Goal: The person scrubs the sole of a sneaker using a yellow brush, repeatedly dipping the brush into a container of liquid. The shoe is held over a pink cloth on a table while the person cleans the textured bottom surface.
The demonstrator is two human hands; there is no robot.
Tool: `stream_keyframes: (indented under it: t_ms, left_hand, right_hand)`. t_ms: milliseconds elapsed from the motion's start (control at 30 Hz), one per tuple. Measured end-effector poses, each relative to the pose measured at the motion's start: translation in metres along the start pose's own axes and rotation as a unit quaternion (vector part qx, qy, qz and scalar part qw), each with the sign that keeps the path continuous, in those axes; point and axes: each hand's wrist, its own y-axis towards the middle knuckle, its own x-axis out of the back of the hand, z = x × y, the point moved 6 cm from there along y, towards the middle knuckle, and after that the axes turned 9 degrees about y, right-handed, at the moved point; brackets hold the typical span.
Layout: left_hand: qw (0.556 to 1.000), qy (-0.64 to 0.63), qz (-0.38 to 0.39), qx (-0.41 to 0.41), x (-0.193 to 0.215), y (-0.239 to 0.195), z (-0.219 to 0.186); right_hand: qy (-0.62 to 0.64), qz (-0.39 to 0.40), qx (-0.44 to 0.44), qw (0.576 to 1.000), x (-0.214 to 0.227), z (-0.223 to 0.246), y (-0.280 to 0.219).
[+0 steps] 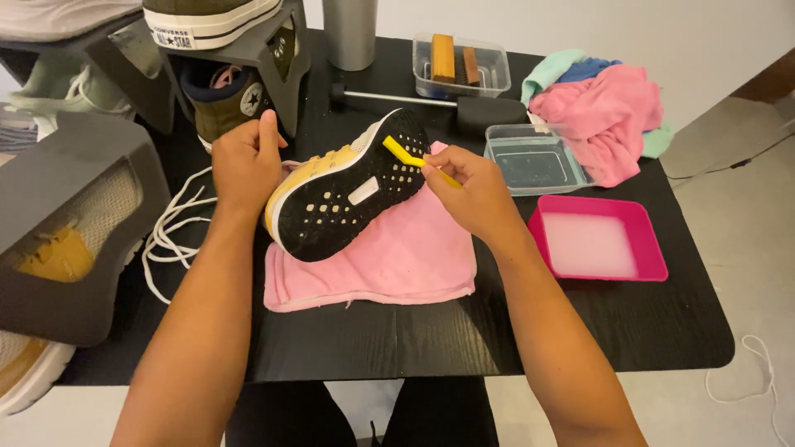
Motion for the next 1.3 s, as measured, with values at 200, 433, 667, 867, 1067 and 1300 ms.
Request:
stream_keyframes:
  t_ms: [200,433,667,867,1067,1300]
  left_hand:
    - [0.971,0.016,0.206,0.122,0.013,0.008,-0.02]
    - [0.877,0.097,0.446,0.148,0.105,-0.04,-0.117]
    - [0.903,-0.04,0.338,0.264,0.13,-0.13,-0.018]
    - [0.942,0.048,0.301,0.145,0.091,-0.108,-0.064]
    - [0.963,0.183,0.196,-0.034,0.057,-0.082,-0.078]
    - [0.894,0.381,-0.024,-0.234,0.028,-0.096,-0.023]
  right_hand:
    - [0.002,0.008,-0.016,1.0,-0.002,-0.002,-0.001]
    - [-0.021,0.032,-0.091,0.995,-0.002,-0.001,-0.005]
    - [-0.015,0.028,-0.1,0.994,-0.001,0.003,-0.003]
    - [-0.012,0.035,-0.082,0.996,-0.003,-0.001,-0.002]
    - [0.025,-0.002,-0.023,0.999,-0.002,-0.01,0.001]
    - [0.023,0.012,-0.054,0.998,0.002,-0.003,0.002]
